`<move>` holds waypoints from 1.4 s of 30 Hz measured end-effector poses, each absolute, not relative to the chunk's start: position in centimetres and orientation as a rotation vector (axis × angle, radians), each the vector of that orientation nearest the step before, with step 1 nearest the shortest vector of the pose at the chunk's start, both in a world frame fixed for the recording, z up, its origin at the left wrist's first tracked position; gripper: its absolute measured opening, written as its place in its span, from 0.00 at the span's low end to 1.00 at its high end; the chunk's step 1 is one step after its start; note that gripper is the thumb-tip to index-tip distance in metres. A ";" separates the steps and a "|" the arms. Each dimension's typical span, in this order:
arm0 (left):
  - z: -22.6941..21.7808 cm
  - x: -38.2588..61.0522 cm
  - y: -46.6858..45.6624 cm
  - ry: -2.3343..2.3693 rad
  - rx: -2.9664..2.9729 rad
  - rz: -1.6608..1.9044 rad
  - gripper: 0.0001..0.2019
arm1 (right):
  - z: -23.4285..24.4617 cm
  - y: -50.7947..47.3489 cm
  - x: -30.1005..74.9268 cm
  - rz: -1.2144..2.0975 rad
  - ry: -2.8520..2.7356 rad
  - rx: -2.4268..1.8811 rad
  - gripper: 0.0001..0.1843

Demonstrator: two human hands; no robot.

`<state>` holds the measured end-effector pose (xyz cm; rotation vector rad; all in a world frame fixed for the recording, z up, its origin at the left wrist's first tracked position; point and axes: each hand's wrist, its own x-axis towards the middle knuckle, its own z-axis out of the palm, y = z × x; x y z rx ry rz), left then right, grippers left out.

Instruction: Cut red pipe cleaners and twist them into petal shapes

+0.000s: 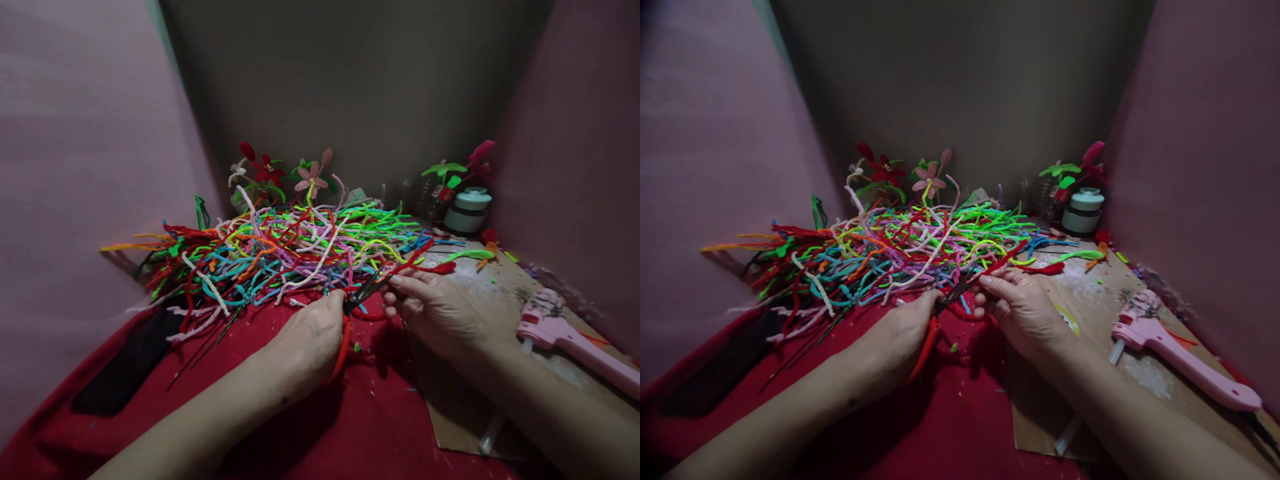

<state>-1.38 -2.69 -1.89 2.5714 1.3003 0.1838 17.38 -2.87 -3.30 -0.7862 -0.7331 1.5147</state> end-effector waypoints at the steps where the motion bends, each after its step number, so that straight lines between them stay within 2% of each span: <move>1: -1.8 -1.3 -2.8 1.320 2.570 0.155 0.15 | -3.3 -2.8 17.4 1.518 -0.726 -0.795 0.08; 26: -2.4 -1.2 -3.0 1.244 2.569 0.137 0.14 | -3.6 -2.8 17.6 1.551 -0.755 -0.867 0.05; 42: -2.8 -1.5 -2.9 1.137 2.489 0.194 0.11 | -3.4 -2.6 18.2 1.726 -0.678 -0.892 0.04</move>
